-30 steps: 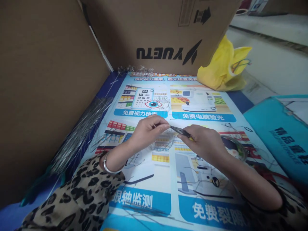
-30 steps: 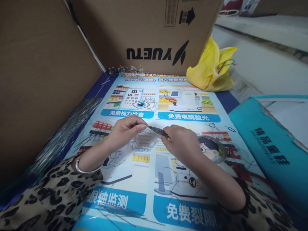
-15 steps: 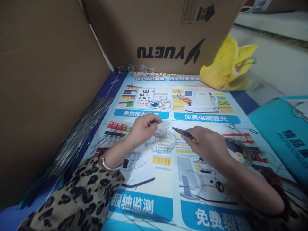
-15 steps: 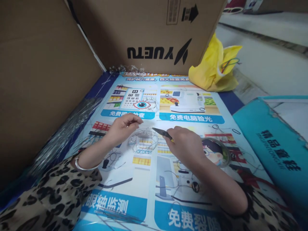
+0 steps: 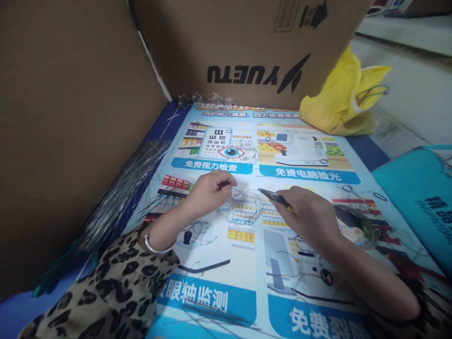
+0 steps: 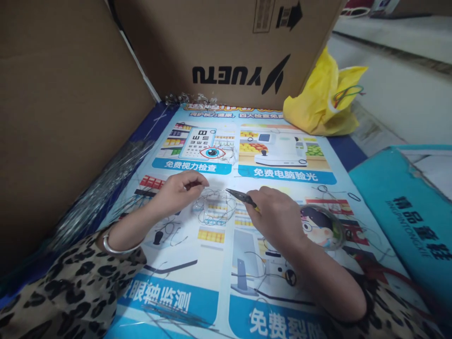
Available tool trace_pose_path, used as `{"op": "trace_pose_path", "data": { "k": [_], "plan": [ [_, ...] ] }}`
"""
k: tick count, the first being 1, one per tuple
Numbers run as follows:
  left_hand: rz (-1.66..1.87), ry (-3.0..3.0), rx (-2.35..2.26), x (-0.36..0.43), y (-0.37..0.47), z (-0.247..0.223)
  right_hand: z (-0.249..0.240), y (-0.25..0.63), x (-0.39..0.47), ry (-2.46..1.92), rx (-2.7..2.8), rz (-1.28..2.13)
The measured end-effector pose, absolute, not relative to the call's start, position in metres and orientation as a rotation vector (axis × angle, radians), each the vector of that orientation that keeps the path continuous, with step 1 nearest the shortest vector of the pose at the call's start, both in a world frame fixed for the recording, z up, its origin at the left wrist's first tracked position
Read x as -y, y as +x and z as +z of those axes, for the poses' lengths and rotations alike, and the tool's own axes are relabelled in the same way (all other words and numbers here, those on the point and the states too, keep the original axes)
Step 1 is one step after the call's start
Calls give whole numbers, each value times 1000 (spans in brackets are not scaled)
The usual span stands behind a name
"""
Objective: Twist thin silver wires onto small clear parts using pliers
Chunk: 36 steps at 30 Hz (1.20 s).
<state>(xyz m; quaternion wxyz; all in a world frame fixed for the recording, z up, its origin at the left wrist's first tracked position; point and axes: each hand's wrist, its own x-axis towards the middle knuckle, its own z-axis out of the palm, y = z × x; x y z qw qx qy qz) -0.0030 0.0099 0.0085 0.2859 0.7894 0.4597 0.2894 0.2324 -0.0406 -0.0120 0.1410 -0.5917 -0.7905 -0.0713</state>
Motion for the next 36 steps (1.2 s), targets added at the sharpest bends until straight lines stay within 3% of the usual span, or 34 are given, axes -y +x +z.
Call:
{"op": "trace_pose_path", "data": {
  "k": [9, 24, 30, 36],
  "plan": [
    [432, 2206, -1265, -4, -12, 23, -21, 235, 38, -1588, 2242, -286],
    [533, 2205, -1394, 9, -6, 11, -22, 233, 39, -1612, 2228, -145],
    [793, 2308, -1141, 3, 0, 4, -20, 233, 39, -1597, 2166, -129],
    [678, 2442, -973, -7, 15, 4, -17, 232, 39, -1590, 2107, -66]
  ]
}}
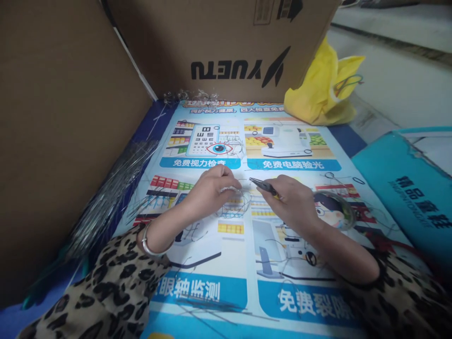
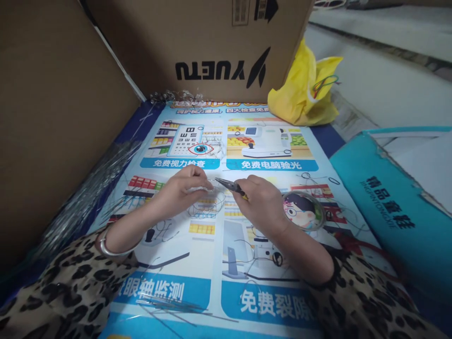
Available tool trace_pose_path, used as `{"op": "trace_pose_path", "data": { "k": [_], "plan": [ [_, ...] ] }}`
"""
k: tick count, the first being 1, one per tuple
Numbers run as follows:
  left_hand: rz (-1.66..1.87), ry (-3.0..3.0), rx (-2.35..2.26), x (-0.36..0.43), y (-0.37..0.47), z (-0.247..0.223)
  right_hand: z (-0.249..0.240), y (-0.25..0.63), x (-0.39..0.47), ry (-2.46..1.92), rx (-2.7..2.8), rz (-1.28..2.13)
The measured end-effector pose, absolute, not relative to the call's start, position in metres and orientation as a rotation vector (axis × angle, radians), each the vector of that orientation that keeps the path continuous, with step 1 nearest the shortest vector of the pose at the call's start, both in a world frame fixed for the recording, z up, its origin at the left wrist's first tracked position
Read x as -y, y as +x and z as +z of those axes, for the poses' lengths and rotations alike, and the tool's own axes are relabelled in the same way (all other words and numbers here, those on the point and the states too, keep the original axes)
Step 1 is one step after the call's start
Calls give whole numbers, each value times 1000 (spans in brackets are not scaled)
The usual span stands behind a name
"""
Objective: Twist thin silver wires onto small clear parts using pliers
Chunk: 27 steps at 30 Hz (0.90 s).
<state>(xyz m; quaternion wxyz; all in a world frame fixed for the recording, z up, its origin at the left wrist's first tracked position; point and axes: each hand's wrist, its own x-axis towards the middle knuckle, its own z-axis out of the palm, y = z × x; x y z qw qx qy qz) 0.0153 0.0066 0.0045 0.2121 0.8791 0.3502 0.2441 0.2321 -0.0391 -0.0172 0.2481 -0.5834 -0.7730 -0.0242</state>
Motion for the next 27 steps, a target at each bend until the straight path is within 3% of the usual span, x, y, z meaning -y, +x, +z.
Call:
{"op": "trace_pose_path", "data": {
  "k": [11, 27],
  "plan": [
    [566, 2545, -866, -18, 25, 2, -15, 232, 39, -1606, 2021, 23],
    [390, 2681, -1449, 2, 12, 11, -16, 233, 37, -1594, 2066, 34]
  ]
}}
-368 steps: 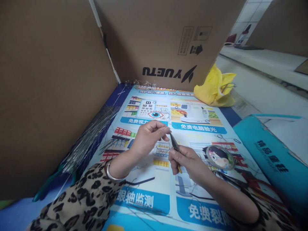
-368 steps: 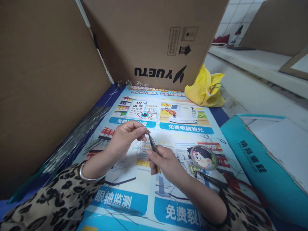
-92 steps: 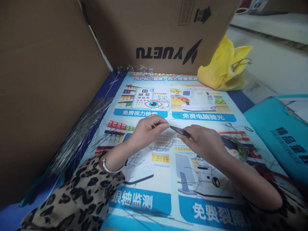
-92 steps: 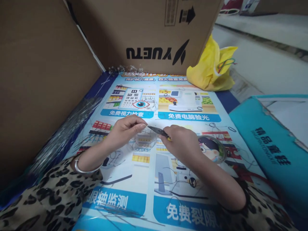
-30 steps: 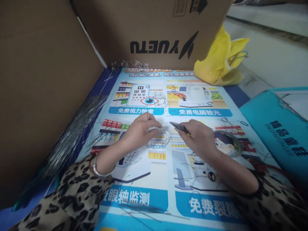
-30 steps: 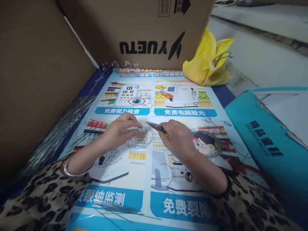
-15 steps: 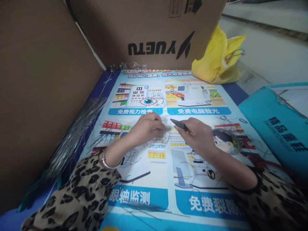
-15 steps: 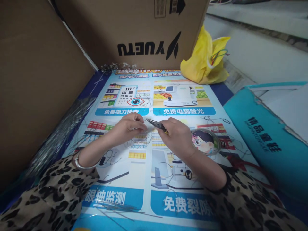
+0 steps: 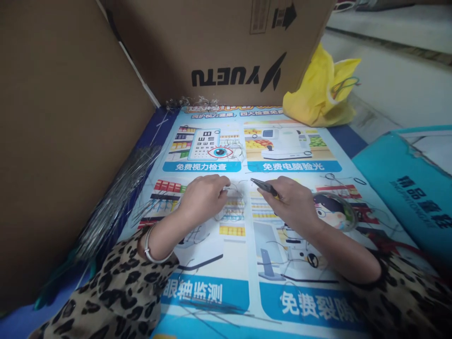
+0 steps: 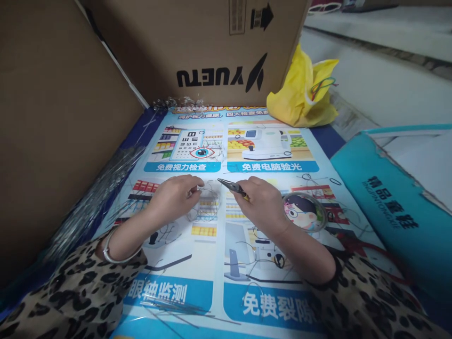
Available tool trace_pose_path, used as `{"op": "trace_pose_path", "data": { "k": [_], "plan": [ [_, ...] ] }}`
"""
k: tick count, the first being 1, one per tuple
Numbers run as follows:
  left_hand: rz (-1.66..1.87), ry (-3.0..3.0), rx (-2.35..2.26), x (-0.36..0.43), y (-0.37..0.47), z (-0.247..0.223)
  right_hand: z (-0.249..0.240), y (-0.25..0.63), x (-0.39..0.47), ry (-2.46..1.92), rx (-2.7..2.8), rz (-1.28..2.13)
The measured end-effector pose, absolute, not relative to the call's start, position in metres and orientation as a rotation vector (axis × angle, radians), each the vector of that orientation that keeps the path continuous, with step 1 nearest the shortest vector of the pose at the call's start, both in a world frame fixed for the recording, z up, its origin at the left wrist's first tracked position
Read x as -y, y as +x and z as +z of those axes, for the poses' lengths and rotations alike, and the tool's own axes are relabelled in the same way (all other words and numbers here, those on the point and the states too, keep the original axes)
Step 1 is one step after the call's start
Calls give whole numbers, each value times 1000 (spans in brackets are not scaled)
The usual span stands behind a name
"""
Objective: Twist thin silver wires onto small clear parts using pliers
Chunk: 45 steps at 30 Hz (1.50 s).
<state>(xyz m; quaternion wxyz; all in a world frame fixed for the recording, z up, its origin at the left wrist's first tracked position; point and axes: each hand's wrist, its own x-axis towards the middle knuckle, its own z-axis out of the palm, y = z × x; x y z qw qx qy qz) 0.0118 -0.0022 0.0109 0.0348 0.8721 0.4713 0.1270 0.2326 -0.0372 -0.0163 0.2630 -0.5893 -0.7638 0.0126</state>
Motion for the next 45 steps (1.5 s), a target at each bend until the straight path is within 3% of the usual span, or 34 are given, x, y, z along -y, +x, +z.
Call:
{"op": "trace_pose_path", "data": {
  "k": [8, 16, 30, 39, 45],
  "plan": [
    [337, 2544, -1477, 10, 11, 14, -20, 233, 36, -1621, 2167, -40],
    [735, 2387, -1057, 0, 4, 6, -24, 235, 35, -1599, 2205, -73],
    [779, 2255, -1033, -1, 7, -6, -23, 234, 36, -1607, 2224, -72],
    [726, 2221, -1064, 0, 6, -2, -23, 232, 37, -1555, 2285, -347],
    [711, 2207, -1069, 0, 6, 0, -23, 231, 37, -1569, 2332, -333]
  ]
}}
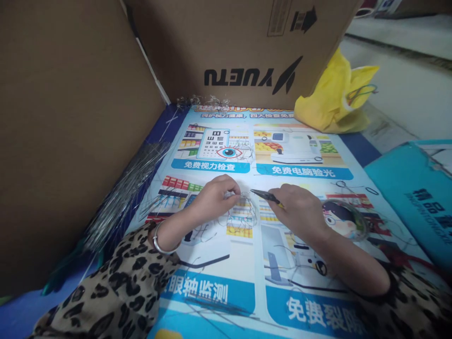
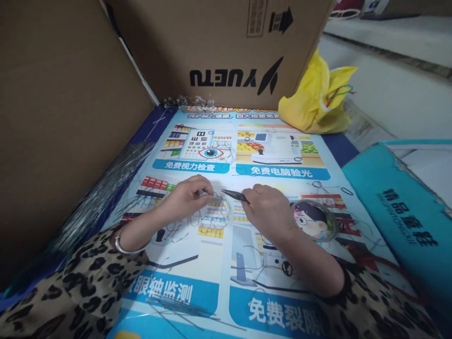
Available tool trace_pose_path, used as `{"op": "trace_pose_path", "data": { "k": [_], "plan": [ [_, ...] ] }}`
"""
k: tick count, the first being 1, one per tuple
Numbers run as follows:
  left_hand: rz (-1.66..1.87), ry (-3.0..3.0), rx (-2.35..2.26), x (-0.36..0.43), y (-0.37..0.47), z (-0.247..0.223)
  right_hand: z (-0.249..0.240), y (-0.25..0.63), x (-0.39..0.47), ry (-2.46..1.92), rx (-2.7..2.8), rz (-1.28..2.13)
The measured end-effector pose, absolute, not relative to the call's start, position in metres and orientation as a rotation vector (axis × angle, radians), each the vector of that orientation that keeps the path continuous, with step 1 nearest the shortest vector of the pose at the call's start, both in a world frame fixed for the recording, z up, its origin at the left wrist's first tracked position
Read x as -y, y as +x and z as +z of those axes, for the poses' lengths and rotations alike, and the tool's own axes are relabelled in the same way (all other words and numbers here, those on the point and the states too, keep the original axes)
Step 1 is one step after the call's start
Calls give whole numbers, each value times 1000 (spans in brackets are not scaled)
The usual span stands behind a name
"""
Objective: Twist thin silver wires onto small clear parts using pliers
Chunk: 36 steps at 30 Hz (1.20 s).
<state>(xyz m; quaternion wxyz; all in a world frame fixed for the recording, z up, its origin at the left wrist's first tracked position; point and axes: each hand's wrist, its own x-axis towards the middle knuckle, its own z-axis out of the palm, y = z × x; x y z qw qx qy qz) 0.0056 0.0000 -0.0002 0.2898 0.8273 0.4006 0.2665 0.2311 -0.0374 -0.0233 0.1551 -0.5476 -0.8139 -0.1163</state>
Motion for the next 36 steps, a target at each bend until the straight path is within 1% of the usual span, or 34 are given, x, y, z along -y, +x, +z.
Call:
{"op": "trace_pose_path", "data": {
  "k": [8, 19, 26, 36],
  "plan": [
    [686, 2208, -1096, 1, 7, 4, -24, 229, 37, -1576, 2371, -274],
    [706, 2228, -1097, 1, 7, 3, -20, 229, 37, -1695, 2343, -36],
    [832, 2154, -1035, 3, 10, 6, -19, 228, 37, -1704, 2336, 2],
    [776, 2026, -1061, 2, 10, 2, -20, 228, 36, -1629, 2326, -65]
  ]
}}
